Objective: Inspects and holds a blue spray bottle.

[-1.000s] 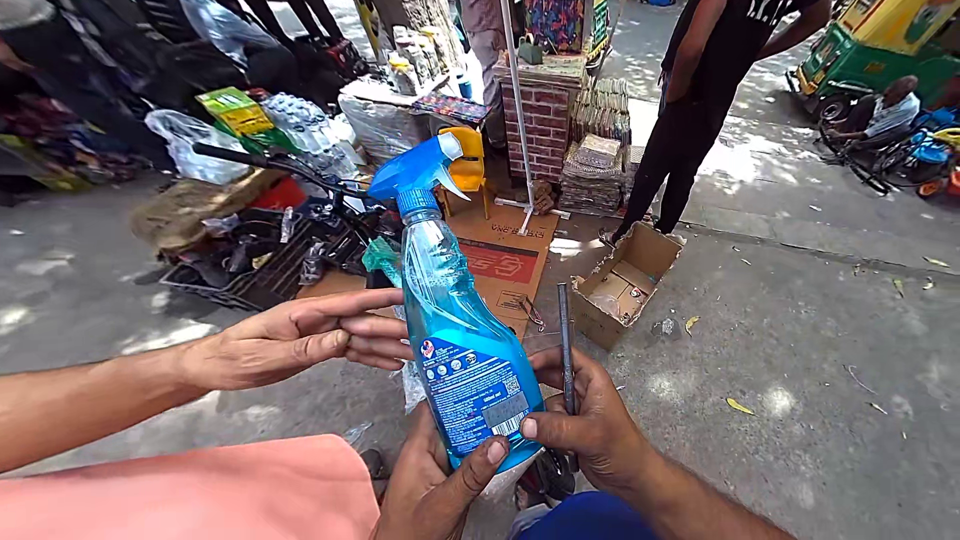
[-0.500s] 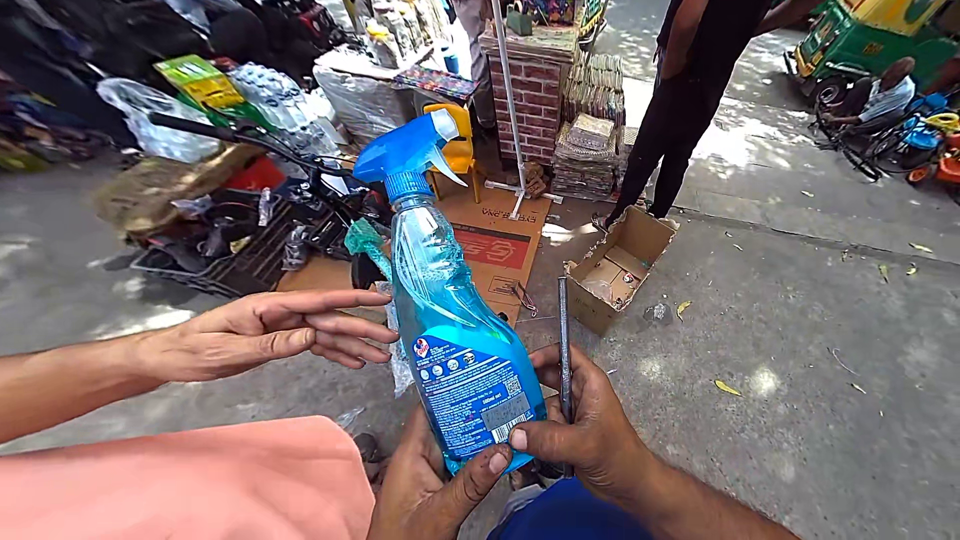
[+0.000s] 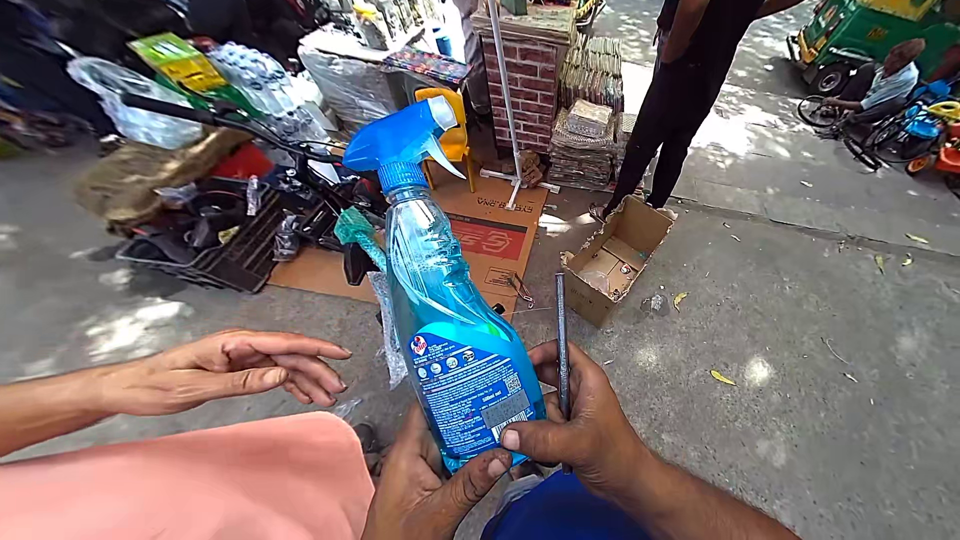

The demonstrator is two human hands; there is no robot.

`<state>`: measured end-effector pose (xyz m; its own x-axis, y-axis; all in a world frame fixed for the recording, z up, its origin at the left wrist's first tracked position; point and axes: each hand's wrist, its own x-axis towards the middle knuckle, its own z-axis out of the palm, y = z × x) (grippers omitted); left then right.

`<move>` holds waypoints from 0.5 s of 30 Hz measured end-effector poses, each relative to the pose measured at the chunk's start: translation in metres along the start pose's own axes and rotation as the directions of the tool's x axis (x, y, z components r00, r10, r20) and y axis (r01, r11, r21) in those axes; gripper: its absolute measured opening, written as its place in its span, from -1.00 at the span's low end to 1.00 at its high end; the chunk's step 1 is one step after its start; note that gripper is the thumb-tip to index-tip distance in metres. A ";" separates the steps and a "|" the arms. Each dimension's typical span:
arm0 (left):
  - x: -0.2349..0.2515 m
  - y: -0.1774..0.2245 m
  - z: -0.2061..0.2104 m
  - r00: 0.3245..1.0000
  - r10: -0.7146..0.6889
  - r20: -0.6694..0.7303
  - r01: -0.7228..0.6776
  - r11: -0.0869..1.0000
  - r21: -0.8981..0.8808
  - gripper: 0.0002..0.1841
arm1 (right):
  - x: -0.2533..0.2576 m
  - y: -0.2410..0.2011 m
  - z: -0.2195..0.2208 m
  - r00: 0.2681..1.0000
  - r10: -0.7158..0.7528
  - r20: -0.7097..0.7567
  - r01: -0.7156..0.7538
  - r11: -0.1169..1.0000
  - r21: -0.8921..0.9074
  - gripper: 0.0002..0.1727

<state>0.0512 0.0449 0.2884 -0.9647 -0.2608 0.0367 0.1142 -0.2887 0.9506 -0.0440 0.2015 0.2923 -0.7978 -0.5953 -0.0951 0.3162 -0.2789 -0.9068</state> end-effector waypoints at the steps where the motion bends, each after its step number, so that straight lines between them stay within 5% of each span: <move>1: 0.000 0.000 0.000 1.000 0.000 -0.002 0.000 1.000 -0.001 -0.10 | 0.000 0.000 0.000 1.000 0.002 0.000 -0.002 1.000 -0.002 -0.37; 15: 0.002 -0.005 0.005 0.999 -0.021 -0.029 0.021 1.000 0.020 -0.09 | 0.002 0.000 -0.004 0.998 0.037 -0.052 -0.037 0.999 -0.010 -0.34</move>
<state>0.0471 0.0506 0.2857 -0.9595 -0.2814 0.0082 0.0891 -0.2759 0.9570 -0.0476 0.2029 0.2907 -0.8112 -0.5653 -0.1493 0.3402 -0.2487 -0.9069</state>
